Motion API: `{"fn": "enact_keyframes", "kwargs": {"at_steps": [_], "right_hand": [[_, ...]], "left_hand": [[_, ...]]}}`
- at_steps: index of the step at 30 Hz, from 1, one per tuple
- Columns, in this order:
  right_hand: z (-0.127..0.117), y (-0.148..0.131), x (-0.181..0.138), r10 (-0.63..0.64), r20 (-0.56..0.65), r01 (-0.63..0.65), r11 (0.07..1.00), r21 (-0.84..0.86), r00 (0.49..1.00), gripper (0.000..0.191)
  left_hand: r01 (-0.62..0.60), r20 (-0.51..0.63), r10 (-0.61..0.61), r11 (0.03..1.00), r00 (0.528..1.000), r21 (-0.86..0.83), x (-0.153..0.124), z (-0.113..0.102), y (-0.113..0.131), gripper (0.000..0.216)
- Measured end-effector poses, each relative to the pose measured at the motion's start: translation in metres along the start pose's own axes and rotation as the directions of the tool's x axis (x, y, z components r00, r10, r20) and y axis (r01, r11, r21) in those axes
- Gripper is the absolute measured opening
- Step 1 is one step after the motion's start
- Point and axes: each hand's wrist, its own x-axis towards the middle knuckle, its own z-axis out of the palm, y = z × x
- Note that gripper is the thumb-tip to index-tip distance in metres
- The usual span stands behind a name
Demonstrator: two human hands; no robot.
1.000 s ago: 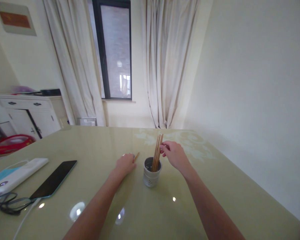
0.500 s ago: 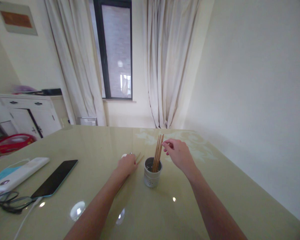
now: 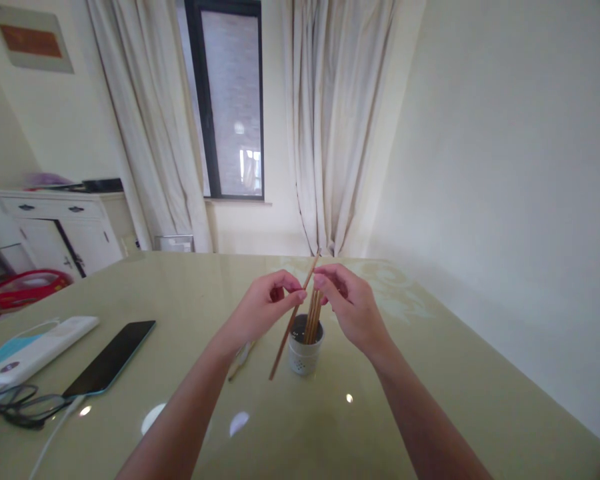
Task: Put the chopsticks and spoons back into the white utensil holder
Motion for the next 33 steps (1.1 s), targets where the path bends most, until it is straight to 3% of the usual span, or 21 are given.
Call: {"fn": "enact_keyframes", "kwargs": {"at_steps": [5,8,10,12,14,17,21,26,33], "right_hand": [[-0.002,-0.007,-0.001,0.006,0.034,-0.01,0.991,0.134,0.999,0.025],[-0.012,-0.006,0.002,-0.008,-0.065,0.016,0.993,0.119,0.998,0.029],[-0.022,-0.004,0.004,-0.017,-0.131,0.024,0.998,0.053,0.991,0.032],[-0.031,0.001,0.007,-0.017,-0.163,0.012,0.999,-0.032,0.986,0.032],[-0.037,0.008,0.01,-0.007,-0.161,-0.009,0.995,-0.1,0.987,0.031],[-0.036,0.018,0.012,0.046,-0.106,-0.064,0.983,-0.174,0.993,0.028],[-0.028,0.03,0.014,0.161,0.003,-0.154,0.95,-0.27,0.987,0.027],[-0.02,0.045,0.014,0.215,0.085,-0.16,0.89,-0.428,0.973,0.029],[-0.013,0.055,0.011,0.335,0.129,-0.225,0.826,-0.517,0.933,0.032]], "left_hand": [[-0.051,-0.036,0.051,0.999,0.998,0.0,-0.002,0.014,0.012,0.028],[-0.003,-0.078,0.009,0.996,0.997,0.084,0.004,0.007,-0.004,0.032],[0.1,-0.098,-0.078,0.963,0.992,0.249,0.007,0.001,-0.024,0.029],[0.219,-0.075,-0.208,0.86,0.975,0.462,0.008,-0.002,-0.048,0.021],[0.306,-0.051,-0.364,0.691,0.93,0.655,0.006,-0.002,-0.071,0.016],[0.368,-0.082,-0.516,0.482,0.853,0.795,-0.001,0.004,-0.095,0.017],[0.38,-0.103,-0.557,0.409,0.824,0.829,-0.008,0.01,-0.106,0.016],[0.391,-0.136,-0.573,0.35,0.808,0.851,-0.011,0.01,-0.104,0.018],[0.407,-0.131,-0.582,0.373,0.803,0.834,-0.012,0.013,-0.103,0.021]]}}
